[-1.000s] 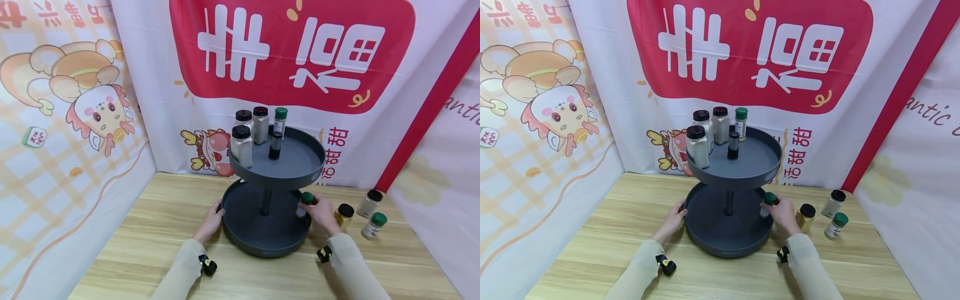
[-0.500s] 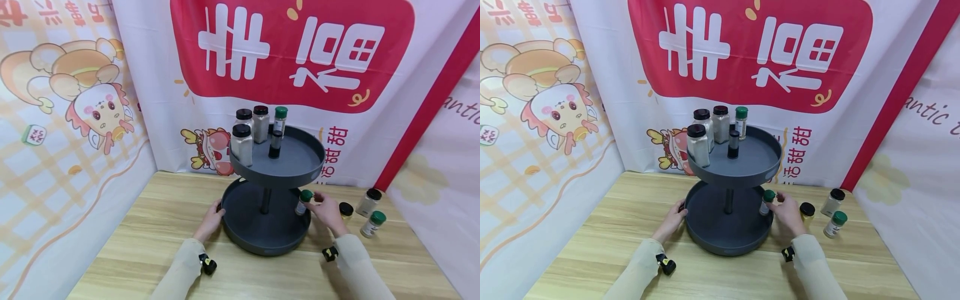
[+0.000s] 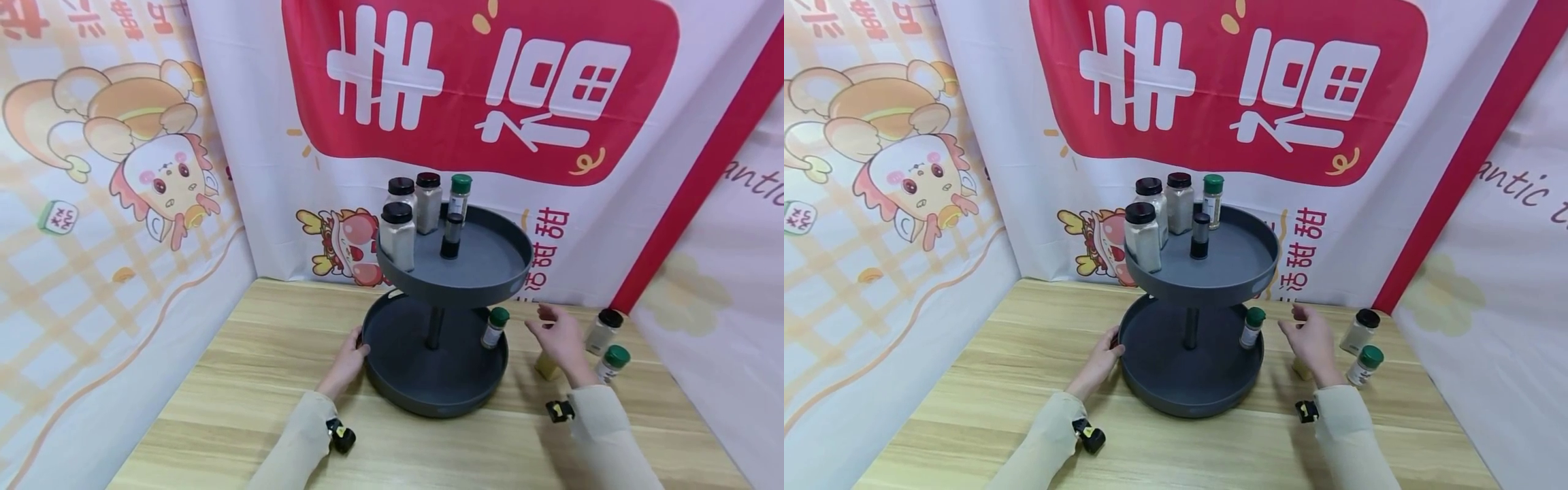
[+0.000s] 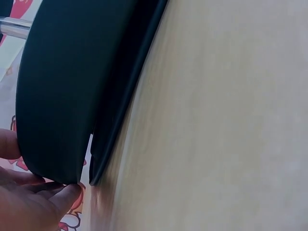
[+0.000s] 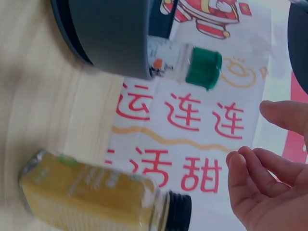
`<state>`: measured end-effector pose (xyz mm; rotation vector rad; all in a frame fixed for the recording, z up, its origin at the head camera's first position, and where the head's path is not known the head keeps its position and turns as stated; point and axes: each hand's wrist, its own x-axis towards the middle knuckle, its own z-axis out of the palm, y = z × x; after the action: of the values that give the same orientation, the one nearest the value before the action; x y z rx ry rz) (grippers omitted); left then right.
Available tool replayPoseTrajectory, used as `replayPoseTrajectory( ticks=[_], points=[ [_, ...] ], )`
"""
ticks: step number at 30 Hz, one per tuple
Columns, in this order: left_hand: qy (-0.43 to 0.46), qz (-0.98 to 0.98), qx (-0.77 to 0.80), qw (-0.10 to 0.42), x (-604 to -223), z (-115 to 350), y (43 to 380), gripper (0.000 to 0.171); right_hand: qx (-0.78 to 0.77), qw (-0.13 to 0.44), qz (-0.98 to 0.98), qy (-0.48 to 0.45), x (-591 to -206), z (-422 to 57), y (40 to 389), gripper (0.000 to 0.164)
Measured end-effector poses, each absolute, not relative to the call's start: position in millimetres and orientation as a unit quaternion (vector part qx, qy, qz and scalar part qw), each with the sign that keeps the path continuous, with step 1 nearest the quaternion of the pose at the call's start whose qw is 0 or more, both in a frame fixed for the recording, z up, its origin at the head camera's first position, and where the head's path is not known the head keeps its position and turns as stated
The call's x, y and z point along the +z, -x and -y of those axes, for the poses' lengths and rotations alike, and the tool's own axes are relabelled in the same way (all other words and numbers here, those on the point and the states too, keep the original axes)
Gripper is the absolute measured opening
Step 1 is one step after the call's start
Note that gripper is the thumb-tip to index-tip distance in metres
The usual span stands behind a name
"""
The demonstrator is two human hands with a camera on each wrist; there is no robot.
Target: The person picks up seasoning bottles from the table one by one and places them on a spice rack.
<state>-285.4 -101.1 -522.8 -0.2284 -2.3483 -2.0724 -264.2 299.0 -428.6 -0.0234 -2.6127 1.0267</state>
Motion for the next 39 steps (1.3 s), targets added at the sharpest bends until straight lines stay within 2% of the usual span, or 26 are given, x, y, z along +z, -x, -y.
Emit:
replayPoseTrajectory(
  ticks=[12, 21, 29, 39],
  points=[
    [0.059, 0.741, -0.668, -0.010, -514.9, 96.8, 279.8, 0.054, 0.330, 0.195, 0.922, 0.061, -421.0, -324.7, 253.3, 0.057],
    [0.000, 0.758, -0.652, -0.011, -513.1, 93.6, 289.8, 0.064, 0.280, 0.188, 0.940, 0.040, -430.6, -343.5, 246.7, 0.062],
    [-0.009, 0.747, -0.665, 0.009, -510.2, 94.6, 305.0, 0.046, 0.275, 0.147, 0.949, 0.034, -446.1, -351.1, 245.3, 0.072],
    [-0.011, 0.750, -0.661, -0.005, -515.9, 100.4, 326.3, 0.045, 0.315, 0.134, 0.938, 0.061, -468.2, -353.7, 242.1, 0.074]
  ],
)
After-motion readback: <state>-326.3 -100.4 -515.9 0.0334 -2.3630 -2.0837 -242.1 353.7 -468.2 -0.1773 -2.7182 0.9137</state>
